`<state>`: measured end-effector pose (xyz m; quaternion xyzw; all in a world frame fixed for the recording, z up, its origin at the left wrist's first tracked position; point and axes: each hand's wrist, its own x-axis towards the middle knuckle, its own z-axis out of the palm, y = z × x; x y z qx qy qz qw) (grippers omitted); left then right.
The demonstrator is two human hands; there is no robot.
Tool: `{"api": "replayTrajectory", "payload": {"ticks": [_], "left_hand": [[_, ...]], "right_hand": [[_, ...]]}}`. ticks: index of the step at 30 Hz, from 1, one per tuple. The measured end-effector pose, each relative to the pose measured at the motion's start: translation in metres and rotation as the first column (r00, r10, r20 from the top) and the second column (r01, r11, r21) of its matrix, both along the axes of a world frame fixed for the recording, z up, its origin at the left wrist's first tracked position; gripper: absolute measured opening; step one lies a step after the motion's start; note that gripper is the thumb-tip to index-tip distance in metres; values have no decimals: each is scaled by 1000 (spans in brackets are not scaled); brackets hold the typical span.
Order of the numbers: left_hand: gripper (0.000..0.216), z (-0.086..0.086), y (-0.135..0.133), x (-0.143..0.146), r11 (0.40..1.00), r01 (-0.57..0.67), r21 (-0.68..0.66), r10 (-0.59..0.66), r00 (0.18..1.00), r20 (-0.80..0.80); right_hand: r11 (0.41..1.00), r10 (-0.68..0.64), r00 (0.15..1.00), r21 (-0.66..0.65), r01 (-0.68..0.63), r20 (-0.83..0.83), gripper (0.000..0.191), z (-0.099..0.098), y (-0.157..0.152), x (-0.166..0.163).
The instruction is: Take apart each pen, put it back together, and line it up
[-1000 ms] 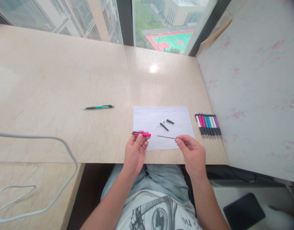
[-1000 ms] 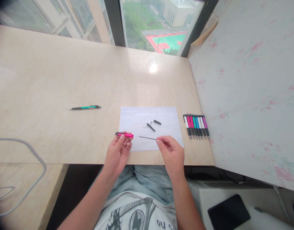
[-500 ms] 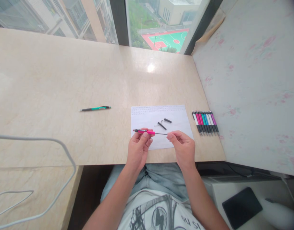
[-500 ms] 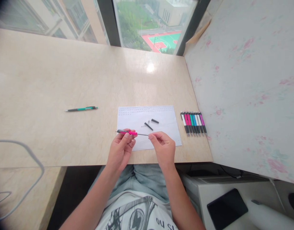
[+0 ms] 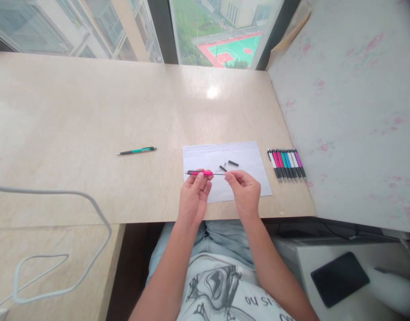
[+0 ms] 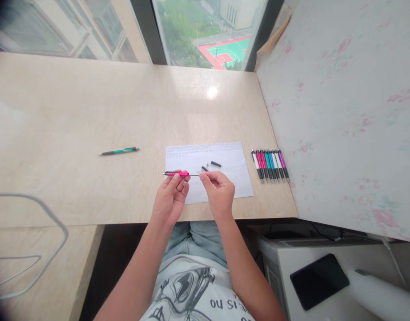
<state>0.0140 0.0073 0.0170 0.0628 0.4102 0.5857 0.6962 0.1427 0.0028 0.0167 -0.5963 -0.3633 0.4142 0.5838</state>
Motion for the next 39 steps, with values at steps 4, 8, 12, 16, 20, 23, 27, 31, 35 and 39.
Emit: {"api": "replayTrajectory", "payload": {"ticks": [4, 8, 12, 16, 20, 23, 27, 31, 35, 39], "left_hand": [[19, -6, -12, 6, 999, -36, -8, 36, 999, -7], [20, -4, -14, 15, 998, -65, 20, 65, 998, -13], [19, 5, -11, 17, 992, -114, 53, 116, 992, -43], [19, 9, -12, 10, 995, -91, 51, 93, 995, -29], [20, 5, -15, 5, 996, -75, 45, 73, 997, 34], [20, -2, -15, 5, 998, -47, 49, 44, 998, 55], [19, -15, -12, 2, 998, -58, 29, 55, 994, 92], [17, -22, -7, -5, 993, -114, 4, 112, 983, 144], [17, -21, -3, -9, 993, -120, -8, 119, 980, 158], [17, -19, -4, -10, 993, -118, 3, 116, 981, 157]], "right_hand": [[1000, -4, 1000, -24, 4, -11, 24, -1, -3, -1], [996, -47, 999, -73, 49, 18, 32, 0, -4, 1], [991, -89, 994, -92, 95, 67, 35, 2, -4, -5], [994, -106, 988, 11, 106, 113, 28, 5, -6, -13], [999, -2, 993, 36, -2, 116, 25, 6, -5, -15], [999, -1, 997, -51, 4, 73, 29, 4, -2, -14], [981, 177, 981, -89, -170, 77, 28, 0, 0, -6], [920, 391, 863, -167, -355, 321, 23, -6, 5, 10], [896, 428, 454, -301, -326, 781, 19, -3, 20, 16], [864, 450, 60, -417, -283, 891, 23, 11, 33, 4]]}}
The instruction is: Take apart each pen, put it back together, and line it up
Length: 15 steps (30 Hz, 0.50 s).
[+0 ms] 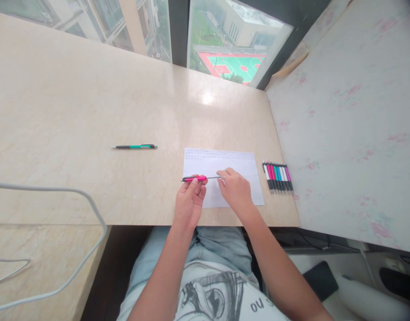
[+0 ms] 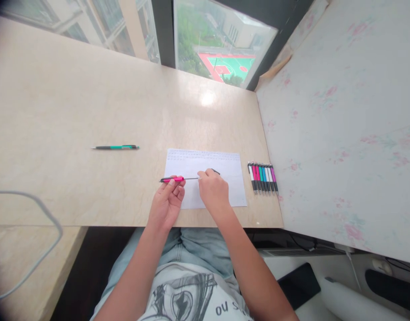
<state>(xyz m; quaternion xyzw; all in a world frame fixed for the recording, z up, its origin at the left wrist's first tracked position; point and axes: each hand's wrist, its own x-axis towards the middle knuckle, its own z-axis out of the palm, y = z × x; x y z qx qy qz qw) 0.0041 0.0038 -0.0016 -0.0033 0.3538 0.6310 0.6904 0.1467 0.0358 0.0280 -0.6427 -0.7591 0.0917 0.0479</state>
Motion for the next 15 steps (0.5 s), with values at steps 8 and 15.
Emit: {"api": "replayTrajectory", "payload": {"ticks": [8, 15], "left_hand": [[17, 2, -1, -5, 1000, -9, 3, 9, 1000, -9], [22, 2, -4, -2, 1000, -15, 4, 15, 995, -102]], "right_hand": [[999, 12, 989, -38, -7, 146, 20, -3, 9, -12], [996, -50, 962, 61, 68, -270, 15, -14, -5, 7]]}}
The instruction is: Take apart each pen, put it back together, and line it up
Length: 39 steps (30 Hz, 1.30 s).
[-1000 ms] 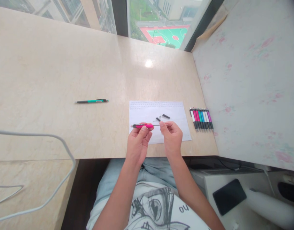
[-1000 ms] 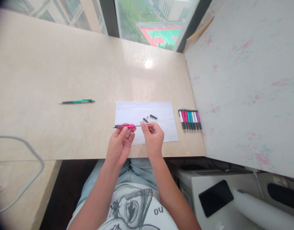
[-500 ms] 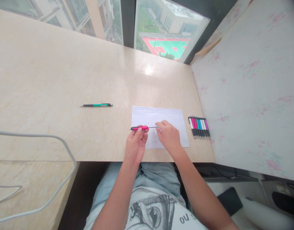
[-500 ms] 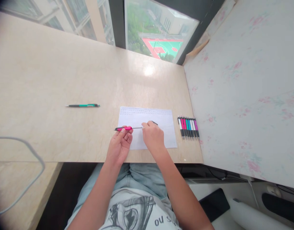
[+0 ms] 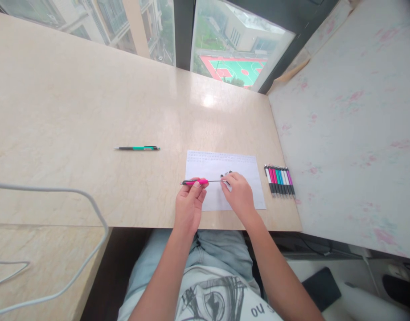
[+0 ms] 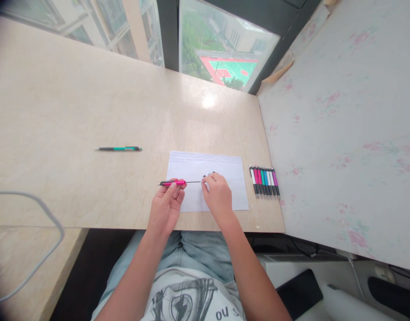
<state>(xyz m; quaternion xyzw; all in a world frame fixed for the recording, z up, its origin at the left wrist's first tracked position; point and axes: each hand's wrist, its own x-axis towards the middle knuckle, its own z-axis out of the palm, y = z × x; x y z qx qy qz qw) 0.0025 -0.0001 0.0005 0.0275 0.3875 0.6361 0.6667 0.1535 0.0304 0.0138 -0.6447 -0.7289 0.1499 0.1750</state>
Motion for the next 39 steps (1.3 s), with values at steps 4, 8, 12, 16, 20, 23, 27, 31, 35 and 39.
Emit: {"api": "replayTrajectory", "payload": {"ticks": [4, 8, 12, 16, 20, 23, 27, 31, 35, 39], "left_hand": [[22, 1, -2, 5, 1000, 17, -8, -18, 1000, -24], [23, 2, -2, 8, 999, 35, -14, -35, 999, -27], [24, 3, -2, 9, 999, 46, -13, -47, 998, -36], [24, 3, -3, 9, 999, 51, -17, -51, 998, -45], [23, 3, -3, 9, 999, 45, -15, -46, 998, -37], [23, 2, -4, 9, 999, 50, -18, -50, 998, -32], [24, 2, -5, 10, 998, 53, -18, -53, 998, -34], [23, 1, -5, 10, 998, 55, -17, -56, 998, -42], [22, 0, -4, 10, 999, 51, -16, -52, 998, -41], [22, 2, -5, 12, 998, 60, -20, -61, 998, -35]], "right_hand": [[973, -229, 863, -139, 185, -451, 20, -6, -18, 16], [909, -415, 581, -302, 286, -701, 30, -6, -27, 16], [865, -482, 308, -390, 315, -820, 30, -5, -28, 10], [847, -493, 193, -417, 331, -848, 29, -8, -28, 8], [843, -484, 157, -411, 346, -861, 28, -11, -31, 8], [841, -478, 133, -409, 355, -868, 27, -10, -32, 6], [842, -472, 95, -416, 343, -877, 25, -6, -32, 3], [838, -476, 84, -423, 344, -875, 23, -4, -33, 2], [835, -476, 94, -416, 360, -875, 25, -4, -33, 2], [851, -469, 107, -416, 320, -877, 25, -5, -34, -2]]}}
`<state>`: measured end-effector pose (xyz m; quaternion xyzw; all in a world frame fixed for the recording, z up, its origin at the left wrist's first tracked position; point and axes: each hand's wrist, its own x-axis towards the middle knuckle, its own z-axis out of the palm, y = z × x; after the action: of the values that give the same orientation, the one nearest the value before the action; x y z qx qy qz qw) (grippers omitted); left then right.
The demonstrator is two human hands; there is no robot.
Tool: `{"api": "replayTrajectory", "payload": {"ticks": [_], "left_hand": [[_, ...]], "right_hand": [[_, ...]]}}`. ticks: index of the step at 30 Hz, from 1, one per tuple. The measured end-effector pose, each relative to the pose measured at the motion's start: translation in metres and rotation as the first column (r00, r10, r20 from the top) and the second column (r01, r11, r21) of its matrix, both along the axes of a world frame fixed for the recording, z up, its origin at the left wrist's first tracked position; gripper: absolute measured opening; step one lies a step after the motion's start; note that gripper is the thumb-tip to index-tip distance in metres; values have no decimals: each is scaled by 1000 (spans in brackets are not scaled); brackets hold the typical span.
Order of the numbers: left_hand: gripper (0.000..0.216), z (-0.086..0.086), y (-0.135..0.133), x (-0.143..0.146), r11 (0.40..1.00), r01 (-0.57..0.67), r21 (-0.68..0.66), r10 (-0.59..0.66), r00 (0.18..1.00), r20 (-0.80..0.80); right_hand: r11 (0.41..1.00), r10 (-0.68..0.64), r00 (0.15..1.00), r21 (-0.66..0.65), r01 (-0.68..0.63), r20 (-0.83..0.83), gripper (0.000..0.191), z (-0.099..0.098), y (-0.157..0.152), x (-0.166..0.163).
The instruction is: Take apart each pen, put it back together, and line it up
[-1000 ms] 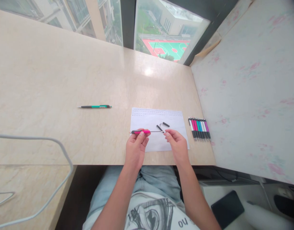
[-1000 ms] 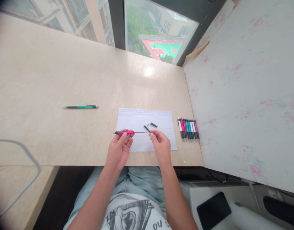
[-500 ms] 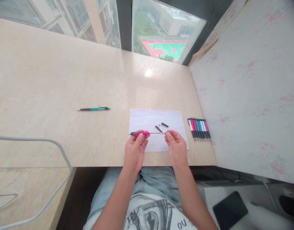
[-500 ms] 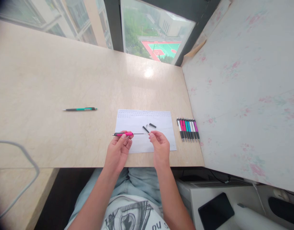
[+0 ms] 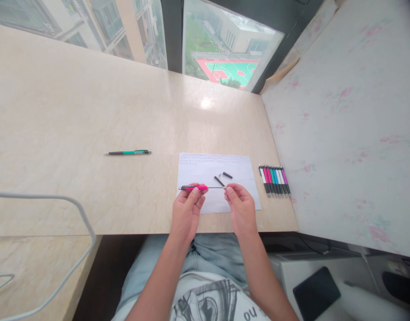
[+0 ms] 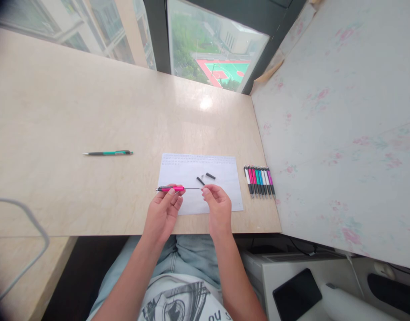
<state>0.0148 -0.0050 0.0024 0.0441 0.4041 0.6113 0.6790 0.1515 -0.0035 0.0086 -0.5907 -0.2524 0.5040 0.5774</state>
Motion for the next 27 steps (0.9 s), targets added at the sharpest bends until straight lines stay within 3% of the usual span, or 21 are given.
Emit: {"api": "replayTrajectory", "payload": {"ticks": [8, 12, 14, 16, 18, 20, 23, 27], "left_hand": [[23, 2, -3, 7, 1000, 19, 5, -20, 1000, 21], [22, -2, -1, 4, 1000, -9, 7, 9, 1000, 26], [21, -4, 0, 1, 999, -35, 3, 35, 999, 32], [21, -5, 1, -1, 999, -51, 0, 51, 998, 35], [21, -5, 2, -3, 999, -53, -5, 54, 998, 39], [20, -5, 2, -3, 999, -46, -11, 47, 998, 46], [20, -5, 2, -3, 999, -37, -13, 38, 998, 50], [21, -6, 1, -2, 999, -36, -11, 36, 998, 58]], "right_hand": [[994, 109, 994, 6, -109, 3, 22, -2, -3, -11], [975, 218, 945, -5, -224, 243, 23, -5, -4, -7], [964, 252, 828, -52, -262, 501, 21, -9, -3, 0], [964, 230, 627, -88, -250, 744, 18, -13, 0, 7], [970, 181, 430, -89, -225, 884, 19, -17, 5, 14], [972, 151, 304, -85, -220, 941, 21, -22, 10, 18], [967, 148, 227, -94, -235, 963, 24, -29, 16, 19], [968, 152, 225, -99, -229, 963, 23, -34, 17, 16]]}}
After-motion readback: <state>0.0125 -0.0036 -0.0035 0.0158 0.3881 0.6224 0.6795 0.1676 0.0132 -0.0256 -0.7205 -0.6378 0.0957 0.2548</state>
